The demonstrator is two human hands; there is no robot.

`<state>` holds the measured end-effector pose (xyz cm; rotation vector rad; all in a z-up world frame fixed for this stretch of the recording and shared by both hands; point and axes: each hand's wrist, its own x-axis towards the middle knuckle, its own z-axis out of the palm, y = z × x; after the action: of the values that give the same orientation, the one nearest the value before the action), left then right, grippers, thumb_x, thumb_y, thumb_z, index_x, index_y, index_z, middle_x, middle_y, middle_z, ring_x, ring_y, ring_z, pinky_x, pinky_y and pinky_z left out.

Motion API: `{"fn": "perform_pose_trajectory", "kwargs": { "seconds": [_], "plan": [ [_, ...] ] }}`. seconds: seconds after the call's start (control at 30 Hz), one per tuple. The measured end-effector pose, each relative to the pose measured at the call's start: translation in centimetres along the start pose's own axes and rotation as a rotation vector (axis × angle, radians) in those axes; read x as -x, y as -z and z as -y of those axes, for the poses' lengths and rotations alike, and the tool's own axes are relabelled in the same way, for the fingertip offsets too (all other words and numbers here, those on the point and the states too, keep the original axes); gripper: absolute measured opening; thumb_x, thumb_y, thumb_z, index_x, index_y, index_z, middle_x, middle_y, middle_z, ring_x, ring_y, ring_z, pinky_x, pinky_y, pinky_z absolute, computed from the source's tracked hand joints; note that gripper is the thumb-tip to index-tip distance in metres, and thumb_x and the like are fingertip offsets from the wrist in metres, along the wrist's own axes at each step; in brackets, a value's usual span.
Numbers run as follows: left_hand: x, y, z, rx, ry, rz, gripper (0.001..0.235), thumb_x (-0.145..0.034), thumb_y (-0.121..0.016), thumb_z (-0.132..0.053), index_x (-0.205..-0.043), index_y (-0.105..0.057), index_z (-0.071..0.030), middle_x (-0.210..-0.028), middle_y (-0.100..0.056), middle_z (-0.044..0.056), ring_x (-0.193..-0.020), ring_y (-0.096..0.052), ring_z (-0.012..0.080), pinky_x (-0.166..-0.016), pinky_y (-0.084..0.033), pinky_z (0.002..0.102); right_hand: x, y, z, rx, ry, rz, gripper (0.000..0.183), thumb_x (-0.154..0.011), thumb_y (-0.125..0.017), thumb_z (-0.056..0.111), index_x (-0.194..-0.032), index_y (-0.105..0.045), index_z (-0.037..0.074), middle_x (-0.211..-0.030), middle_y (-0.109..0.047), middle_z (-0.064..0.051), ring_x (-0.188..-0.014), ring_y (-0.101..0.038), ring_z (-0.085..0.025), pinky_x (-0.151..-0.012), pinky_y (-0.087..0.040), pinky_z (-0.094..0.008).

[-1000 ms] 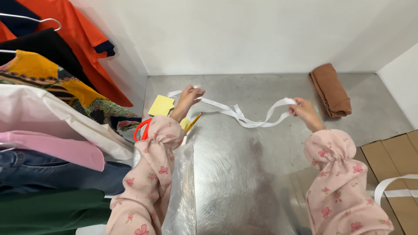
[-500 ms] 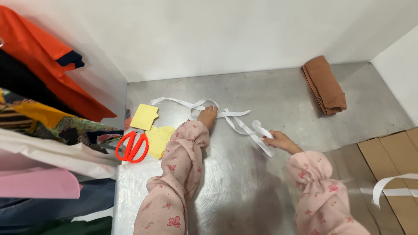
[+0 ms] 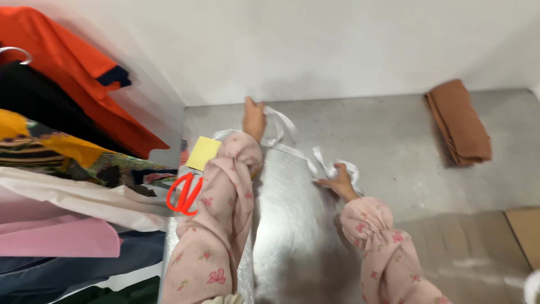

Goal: The person wraps a folded brown garment in a clear plastic bag, places it into a cardboard box, and closes the box. They then secure the box by wrapping a white ribbon around it and tying a bow on top.

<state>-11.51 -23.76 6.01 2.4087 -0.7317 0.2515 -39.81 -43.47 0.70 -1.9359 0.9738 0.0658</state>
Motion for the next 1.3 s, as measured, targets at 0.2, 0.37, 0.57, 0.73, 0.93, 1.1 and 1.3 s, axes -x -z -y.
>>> {"fn": "perform_pose_trajectory", "kwargs": {
  "seconds": [0.2,0.37,0.57,0.73,0.93,1.1,1.3],
  "plan": [
    [-6.9,5.0,11.5,0.023,0.244,-0.193,0.031,-0.086,-0.071,0.004,-0.113,-0.058,-0.006,-0.109,-0.052,0.015,-0.095,-0.07,0.041,-0.081,-0.062,0.045,-5.1,-2.3,-5.9,0.186,0.016,-0.049,0.071,-0.065,-0.095,0.035,-0.124,-0.07,0.003,-0.116,-0.072,-0.025,-0.116,-0.067,-0.04,-0.094,-0.055,-0.048],
    [-4.9,2.7,13.4,-0.098,0.344,-0.033,0.058,-0.085,-0.069,0.007,-0.136,-0.049,-0.014,-0.138,-0.036,0.014,-0.106,-0.066,0.0394,-0.083,-0.063,0.047,-4.8,-2.5,-6.1,0.165,0.028,-0.073,0.062,-0.071,-0.092,0.035,-0.119,-0.073,0.001,-0.106,-0.072,-0.024,-0.106,-0.071,-0.037,-0.089,-0.057,-0.044],
    [4.2,-2.0,3.6,-0.13,0.092,0.064,0.072,-0.075,-0.077,0.007,-0.138,-0.046,-0.004,-0.143,-0.037,0.025,-0.115,-0.056,0.0441,-0.088,-0.056,0.053,0.6,0.1,-3.1,-0.265,0.008,-0.08,0.053,-0.086,-0.082,0.025,-0.13,-0.063,0.003,-0.11,-0.066,-0.018,-0.105,-0.063,-0.028,-0.091,-0.052,-0.04],
    [10.4,-8.8,-3.0,0.228,-0.091,0.455,0.06,-0.088,-0.065,0.0,-0.142,-0.044,-0.011,-0.136,-0.048,0.021,-0.107,-0.067,0.0471,-0.089,-0.058,0.054,4.8,3.0,-4.3,-0.658,0.047,-0.243,0.033,-0.095,-0.067,0.008,-0.125,-0.057,0.0,-0.089,-0.061,-0.005,-0.076,-0.064,-0.009,-0.076,-0.055,-0.019],
    [13.7,-14.5,-9.5,0.049,-0.272,0.647,0.07,-0.083,-0.072,0.008,-0.144,-0.047,-0.017,-0.128,-0.044,0.019,-0.108,-0.067,0.0471,-0.086,-0.063,0.049,11.6,10.1,-4.5,-0.81,0.101,-0.309,0.022,-0.101,-0.064,0.015,-0.118,-0.059,0.002,-0.096,-0.055,-0.003,-0.086,-0.063,-0.008,-0.083,-0.056,-0.02],
    [12.7,-15.7,-12.9,-0.146,-0.262,0.605,0.028,-0.089,-0.071,-0.011,-0.116,-0.068,-0.011,-0.107,-0.066,0.019,-0.1,-0.073,0.0396,-0.08,-0.062,0.047,14.1,14.0,-6.5,-0.612,0.069,-0.196,0.022,-0.096,-0.073,0.021,-0.115,-0.07,0.01,-0.103,-0.057,-0.004,-0.101,-0.059,-0.018,-0.092,-0.054,-0.038],
    [9.1,-9.3,-25.0,0.542,-0.331,0.635,0.024,-0.095,-0.061,-0.021,-0.108,-0.069,-0.003,-0.104,-0.071,0.023,-0.106,-0.068,0.0431,-0.09,-0.053,0.052,15.9,16.5,-2.4,-0.177,0.391,-0.059,0.029,-0.087,-0.08,0.026,-0.112,-0.076,0.013,-0.165,-0.017,-0.023,-0.149,-0.013,-0.057,-0.119,-0.017,-0.066]
  ]
}}
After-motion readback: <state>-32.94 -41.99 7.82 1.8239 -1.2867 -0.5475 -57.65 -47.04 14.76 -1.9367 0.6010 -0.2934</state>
